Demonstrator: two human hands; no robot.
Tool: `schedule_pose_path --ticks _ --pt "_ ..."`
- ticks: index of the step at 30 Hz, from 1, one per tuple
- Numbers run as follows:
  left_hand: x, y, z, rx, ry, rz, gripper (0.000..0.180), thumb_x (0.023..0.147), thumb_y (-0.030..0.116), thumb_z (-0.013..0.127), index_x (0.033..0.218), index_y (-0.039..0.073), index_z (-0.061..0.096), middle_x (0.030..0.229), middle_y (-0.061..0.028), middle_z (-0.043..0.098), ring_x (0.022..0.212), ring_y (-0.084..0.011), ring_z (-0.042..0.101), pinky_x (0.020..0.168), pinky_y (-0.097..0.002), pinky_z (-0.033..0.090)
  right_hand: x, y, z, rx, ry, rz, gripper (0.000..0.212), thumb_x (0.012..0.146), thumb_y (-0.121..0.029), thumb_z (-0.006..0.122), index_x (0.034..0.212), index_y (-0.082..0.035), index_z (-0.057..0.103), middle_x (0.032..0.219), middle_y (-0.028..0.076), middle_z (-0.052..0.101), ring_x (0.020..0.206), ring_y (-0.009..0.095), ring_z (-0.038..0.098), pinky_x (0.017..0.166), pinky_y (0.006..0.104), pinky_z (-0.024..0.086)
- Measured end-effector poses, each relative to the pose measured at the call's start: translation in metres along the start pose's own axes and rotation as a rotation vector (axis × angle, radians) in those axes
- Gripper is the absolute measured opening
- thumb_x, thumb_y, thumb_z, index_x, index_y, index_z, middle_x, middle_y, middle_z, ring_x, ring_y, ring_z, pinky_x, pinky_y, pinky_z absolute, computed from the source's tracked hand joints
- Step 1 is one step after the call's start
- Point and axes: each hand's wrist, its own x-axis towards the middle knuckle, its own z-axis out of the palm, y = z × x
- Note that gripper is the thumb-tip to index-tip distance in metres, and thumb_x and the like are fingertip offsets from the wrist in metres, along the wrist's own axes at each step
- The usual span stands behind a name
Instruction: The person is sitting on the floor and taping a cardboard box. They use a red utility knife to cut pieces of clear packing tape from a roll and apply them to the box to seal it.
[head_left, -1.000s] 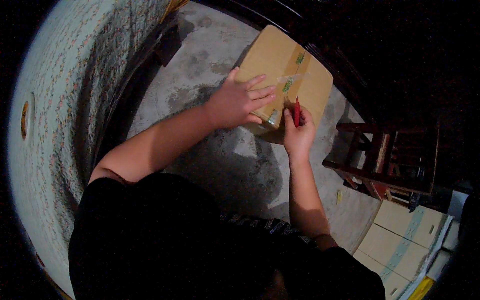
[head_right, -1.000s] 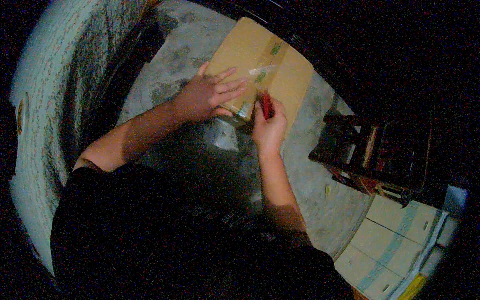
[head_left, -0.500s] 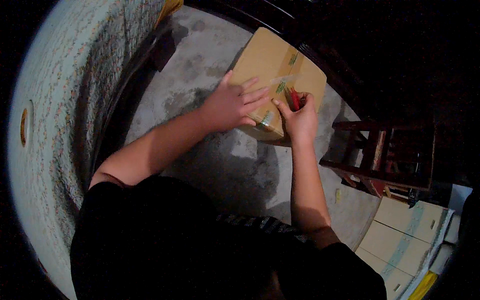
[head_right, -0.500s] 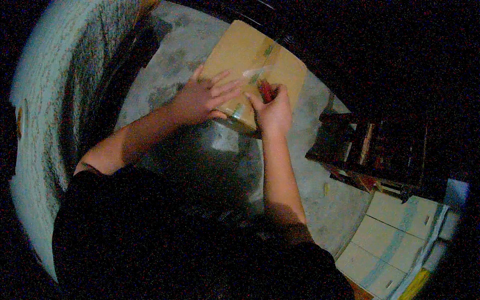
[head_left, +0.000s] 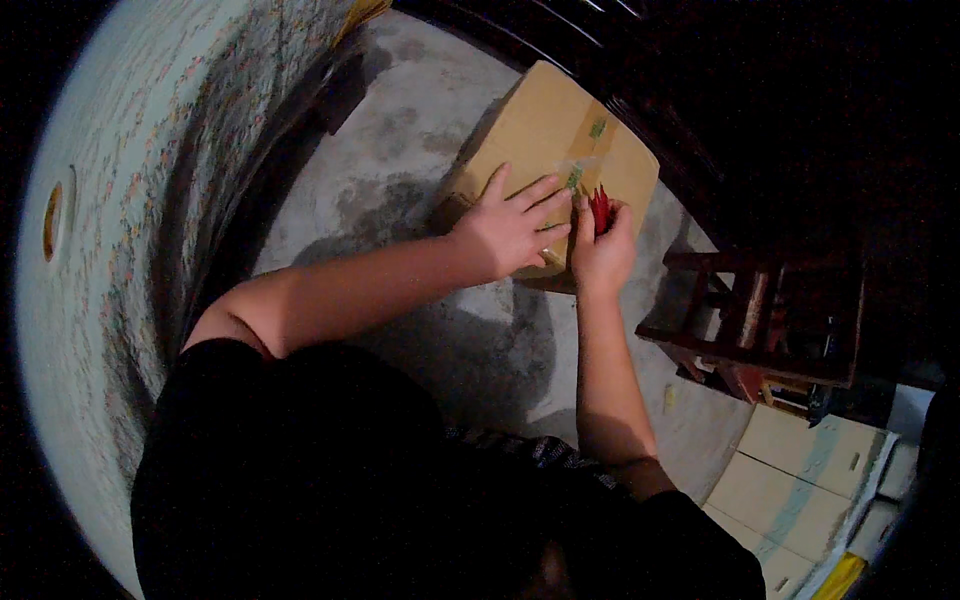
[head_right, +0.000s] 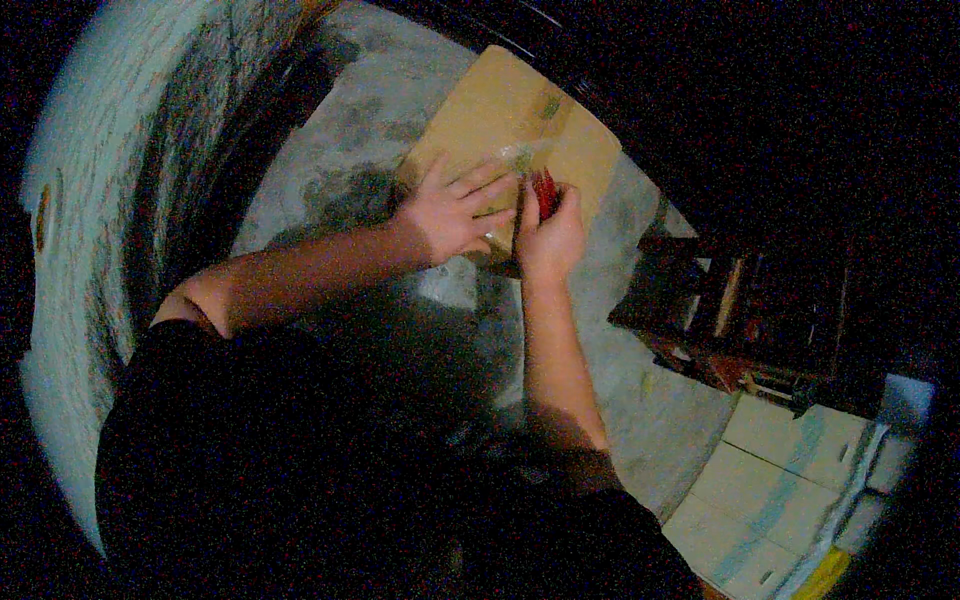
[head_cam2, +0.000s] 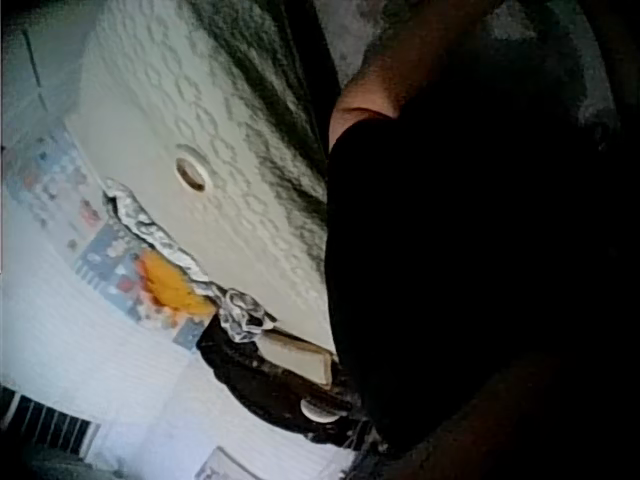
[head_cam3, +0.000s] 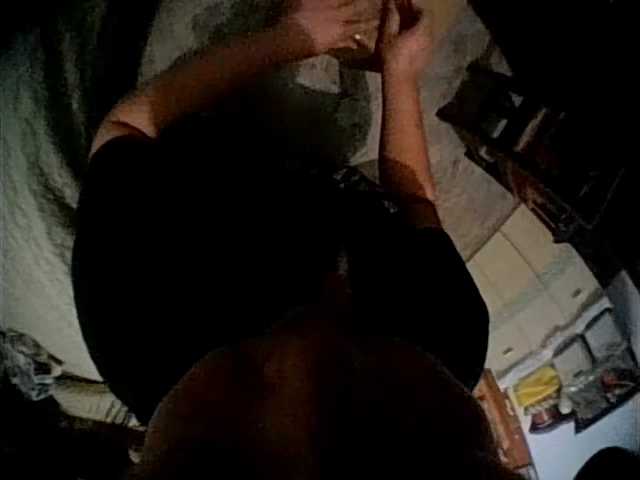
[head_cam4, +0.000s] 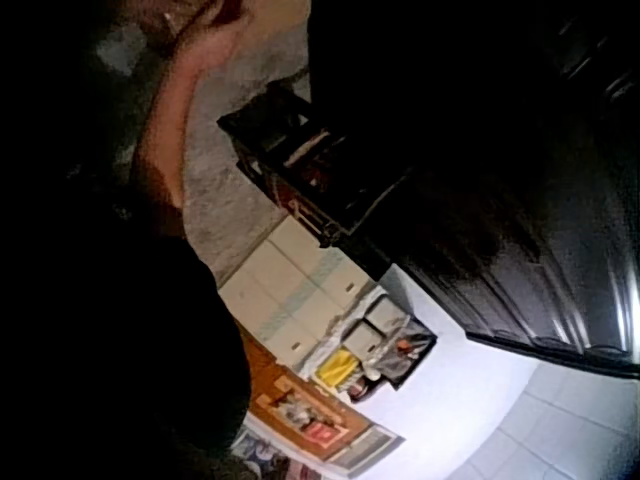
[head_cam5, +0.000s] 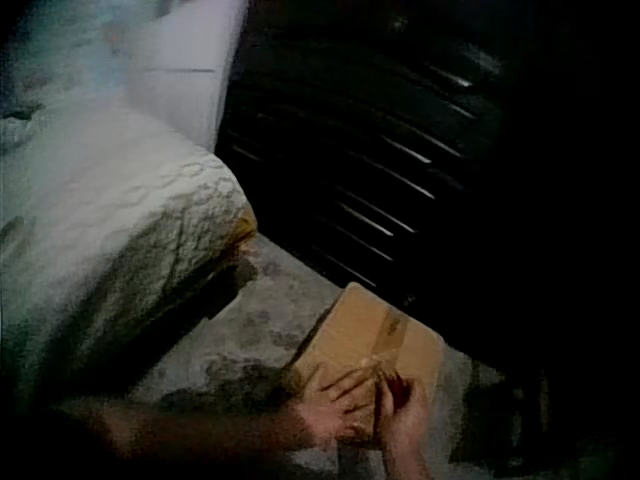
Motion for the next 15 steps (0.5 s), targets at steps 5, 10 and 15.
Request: schedule_pose_path --ticks 5,10,15 --pt "-0.002 0.005 0.008 0.003 -0.054 -0.024 0.062 0.085 0.049 0.064 0.141 0.027 0.050 0.157 -0.0050 0.033 0.148 -0.0248 0.021 0.109 -0.0695 0.021 -0.006 0.002 -0.003 0.141 0.036 0.006 0.029 0.091 -0.027 0.067 0.104 -0.002 0.059 0.091 0.019 0.067 0.082 0.034 0.066 0.074 0.0397 0.051" --pt "0.001 0.003 -0.010 -0.006 -0.109 -0.030 0.070 0.080 0.041 0.072 0.143 0.025 0.047 0.159 -0.0034 0.027 0.149 -0.0258 0.019 0.112 -0.0640 0.021 -0.007 0.012 0.000 0.080 0.088 -0.065 0.027 0.092 -0.024 0.065 0.105 -0.001 0.059 0.093 0.020 0.066 0.084 0.035 0.065 0.076 0.0394 0.051" --pt "0.000 0.000 -0.005 0.054 -0.073 -0.073 0.077 0.077 0.040 0.074 0.146 0.025 0.043 0.160 -0.0035 0.027 0.149 -0.0262 0.017 0.113 -0.0610 0.022 -0.010 0.009 0.000 0.115 0.069 -0.084 0.026 0.091 -0.020 0.065 0.108 -0.001 0.059 0.094 0.019 0.066 0.085 0.036 0.065 0.077 0.0400 0.051"
